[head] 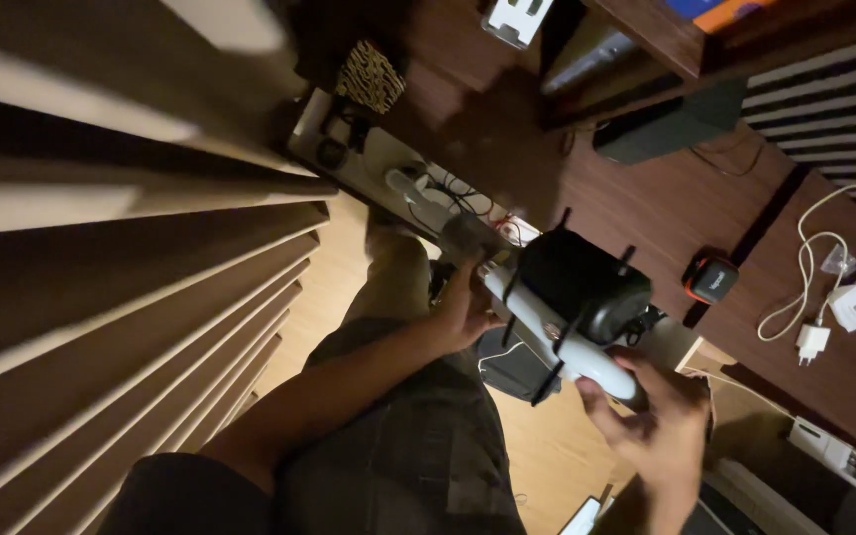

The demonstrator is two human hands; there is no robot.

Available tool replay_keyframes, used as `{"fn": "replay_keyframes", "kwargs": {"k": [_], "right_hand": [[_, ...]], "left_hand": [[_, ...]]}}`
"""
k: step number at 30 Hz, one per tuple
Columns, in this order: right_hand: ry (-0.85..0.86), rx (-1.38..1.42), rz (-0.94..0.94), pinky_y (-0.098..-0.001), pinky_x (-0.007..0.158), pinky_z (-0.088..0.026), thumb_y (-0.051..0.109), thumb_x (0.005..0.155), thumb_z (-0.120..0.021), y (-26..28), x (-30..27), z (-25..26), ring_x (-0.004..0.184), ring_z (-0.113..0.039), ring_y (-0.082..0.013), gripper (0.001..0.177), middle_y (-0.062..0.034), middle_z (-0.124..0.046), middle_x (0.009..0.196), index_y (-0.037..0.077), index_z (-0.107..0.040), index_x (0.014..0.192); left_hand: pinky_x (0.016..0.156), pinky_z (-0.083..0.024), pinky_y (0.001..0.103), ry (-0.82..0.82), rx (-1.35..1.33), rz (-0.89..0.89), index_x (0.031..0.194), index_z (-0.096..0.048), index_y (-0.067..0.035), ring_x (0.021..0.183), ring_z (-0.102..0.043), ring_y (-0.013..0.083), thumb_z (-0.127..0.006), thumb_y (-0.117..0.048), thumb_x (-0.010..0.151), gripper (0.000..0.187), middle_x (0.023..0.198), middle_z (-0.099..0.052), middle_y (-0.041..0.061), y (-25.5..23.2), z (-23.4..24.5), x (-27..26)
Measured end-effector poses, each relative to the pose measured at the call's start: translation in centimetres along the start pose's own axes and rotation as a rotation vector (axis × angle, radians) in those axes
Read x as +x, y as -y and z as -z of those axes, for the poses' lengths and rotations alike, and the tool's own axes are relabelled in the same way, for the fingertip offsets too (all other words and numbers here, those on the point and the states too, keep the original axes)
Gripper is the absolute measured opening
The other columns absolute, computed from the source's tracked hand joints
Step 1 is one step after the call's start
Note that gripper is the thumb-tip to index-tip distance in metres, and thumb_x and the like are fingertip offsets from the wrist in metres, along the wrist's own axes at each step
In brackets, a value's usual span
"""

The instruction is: Assembling and disassembling the attachments and main body of a handheld vacuum cleaner.

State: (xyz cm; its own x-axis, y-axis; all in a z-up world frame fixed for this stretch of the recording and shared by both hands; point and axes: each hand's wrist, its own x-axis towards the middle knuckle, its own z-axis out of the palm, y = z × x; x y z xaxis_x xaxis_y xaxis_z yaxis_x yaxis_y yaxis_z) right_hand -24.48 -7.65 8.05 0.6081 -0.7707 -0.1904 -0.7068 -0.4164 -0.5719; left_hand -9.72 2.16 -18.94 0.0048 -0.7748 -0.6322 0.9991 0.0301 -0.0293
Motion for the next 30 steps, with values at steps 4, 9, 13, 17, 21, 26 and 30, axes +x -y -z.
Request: {"fn": "replay_keyframes", "kwargs": {"k": [4,9,13,17,21,26,30], "right_hand": [[-0.018,0.020,0.191,-0.0270,0.051,-0.055,0.020,0.075,-0.086,1.3,2.9,-3.3,0.064,-0.071,-0.0175,0.036,-0.0091,-0.074,0.081,0.001,-0.074,0.103],[0.067,0.036,0.444,-0.0303,0.061,-0.058,0.016,0.073,-0.089,5.9,6.8,-6.3,0.069,-0.074,-0.0188,0.035,-0.0120,-0.075,0.085,0.002,-0.072,0.100],[0.102,0.034,0.407,-0.0303,0.057,-0.057,0.014,0.071,-0.088,8.2,9.0,-8.3,0.064,-0.074,-0.0188,0.029,-0.0098,-0.077,0.082,0.005,-0.073,0.094],[0.131,0.124,0.481,-0.0316,0.061,-0.057,0.013,0.079,-0.086,9.9,10.5,-9.5,0.068,-0.074,-0.0205,0.025,-0.0107,-0.075,0.084,0.004,-0.071,0.097],[0.120,0.103,0.531,-0.0340,0.061,-0.056,0.014,0.080,-0.087,10.8,11.5,-10.3,0.067,-0.072,-0.0232,0.026,-0.0116,-0.074,0.084,0.004,-0.069,0.096],[0.121,0.072,0.531,-0.0334,0.062,-0.057,0.014,0.079,-0.087,10.7,11.6,-10.2,0.067,-0.073,-0.0234,0.027,-0.0113,-0.074,0.084,0.004,-0.070,0.097],[0.122,0.063,0.518,-0.0335,0.060,-0.057,0.011,0.073,-0.086,10.1,11.3,-9.4,0.066,-0.073,-0.0227,0.029,-0.0109,-0.074,0.082,0.004,-0.072,0.097]], "left_hand": [[0.052,-0.050,0.031,0.007,0.120,-0.143,0.133,-0.064,-0.018,0.072,-0.061,0.0205,-0.064,-0.057,0.096,0.055,0.122,-0.064,0.012,-3.1,4.0,0.3],[0.061,-0.053,0.036,-0.029,0.021,-0.156,0.127,-0.064,-0.018,0.078,-0.064,0.0219,-0.059,-0.059,0.093,0.053,0.116,-0.067,0.009,-6.8,5.0,-0.7],[0.067,-0.056,0.040,-0.045,-0.043,-0.174,0.122,-0.065,-0.018,0.083,-0.067,0.0231,-0.055,-0.060,0.092,0.053,0.112,-0.069,0.007,-10.6,5.2,-0.7],[0.074,-0.058,0.045,-0.062,-0.110,-0.170,0.117,-0.065,-0.018,0.088,-0.069,0.0243,-0.051,-0.061,0.090,0.053,0.107,-0.071,0.005,-13.1,5.6,-0.6],[0.081,-0.060,0.049,-0.080,-0.182,-0.169,0.112,-0.066,-0.018,0.093,-0.072,0.0256,-0.047,-0.062,0.088,0.053,0.103,-0.074,0.004,-14.7,6.0,-0.3],[0.073,-0.060,0.041,-0.036,-0.144,-0.185,0.115,-0.067,-0.012,0.089,-0.069,0.0238,-0.044,-0.071,0.095,0.066,0.101,-0.074,0.007,-12.9,10.2,2.4],[0.071,-0.059,0.042,-0.073,-0.166,-0.118,0.109,-0.066,-0.016,0.086,-0.069,0.0236,-0.045,-0.070,0.095,0.060,0.098,-0.072,0.005,-11.7,9.8,2.9]]}}
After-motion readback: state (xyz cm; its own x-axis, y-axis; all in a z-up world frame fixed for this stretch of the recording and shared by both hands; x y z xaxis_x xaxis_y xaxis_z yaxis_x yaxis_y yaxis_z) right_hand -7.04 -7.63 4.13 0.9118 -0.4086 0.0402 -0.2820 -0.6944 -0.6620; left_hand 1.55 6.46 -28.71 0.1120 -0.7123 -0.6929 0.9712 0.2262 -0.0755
